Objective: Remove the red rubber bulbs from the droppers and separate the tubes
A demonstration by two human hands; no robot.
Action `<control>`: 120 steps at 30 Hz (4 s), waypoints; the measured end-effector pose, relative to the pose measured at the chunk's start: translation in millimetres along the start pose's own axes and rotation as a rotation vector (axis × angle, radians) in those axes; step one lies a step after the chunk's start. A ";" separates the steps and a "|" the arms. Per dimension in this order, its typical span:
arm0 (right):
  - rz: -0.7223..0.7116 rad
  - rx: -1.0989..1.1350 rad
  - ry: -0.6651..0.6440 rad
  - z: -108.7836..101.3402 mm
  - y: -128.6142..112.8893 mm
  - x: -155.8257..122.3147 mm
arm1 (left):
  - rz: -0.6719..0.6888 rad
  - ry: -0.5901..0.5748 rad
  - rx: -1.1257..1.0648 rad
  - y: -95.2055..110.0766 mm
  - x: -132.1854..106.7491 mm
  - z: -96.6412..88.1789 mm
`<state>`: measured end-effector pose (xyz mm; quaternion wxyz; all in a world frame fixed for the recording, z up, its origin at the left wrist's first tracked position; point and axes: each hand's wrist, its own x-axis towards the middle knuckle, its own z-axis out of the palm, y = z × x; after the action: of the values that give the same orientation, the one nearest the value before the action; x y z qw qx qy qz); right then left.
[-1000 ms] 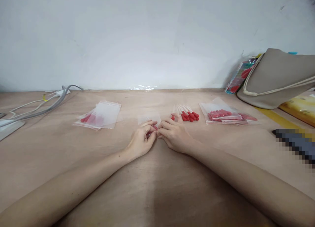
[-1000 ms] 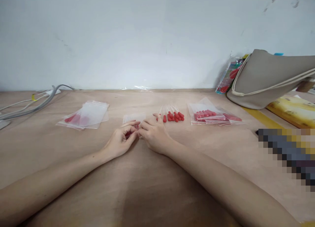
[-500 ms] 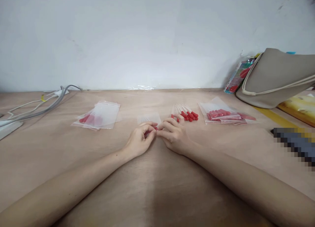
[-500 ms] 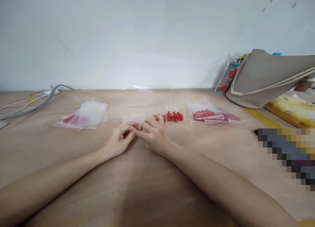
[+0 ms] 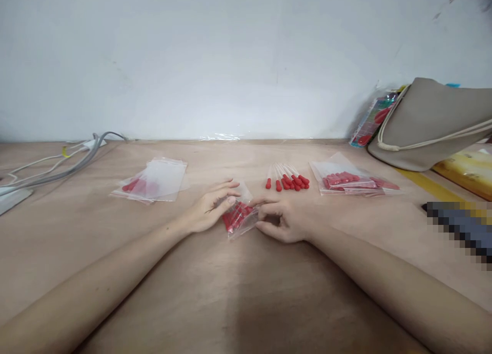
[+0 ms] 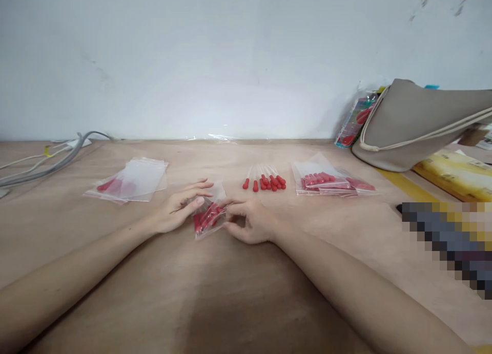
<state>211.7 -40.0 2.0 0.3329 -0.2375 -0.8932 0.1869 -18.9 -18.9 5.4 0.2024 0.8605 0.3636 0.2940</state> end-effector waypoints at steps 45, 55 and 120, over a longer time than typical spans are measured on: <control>0.326 0.319 -0.165 1.1 8.9 8.7 | 0.090 0.032 0.115 2.3 -32.7 -0.2; 0.180 0.423 -0.274 -7.8 -0.2 12.4 | 0.109 0.037 0.138 1.8 -32.0 0.3; 0.259 -0.820 0.330 -21.6 57.7 -2.0 | -0.097 0.037 0.069 -3.9 -30.7 -0.1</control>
<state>245.1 9.8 -12.1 0.3231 -0.4857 -0.7915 -0.1822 -38.2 -39.2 -7.8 0.1800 0.8426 0.4187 0.2870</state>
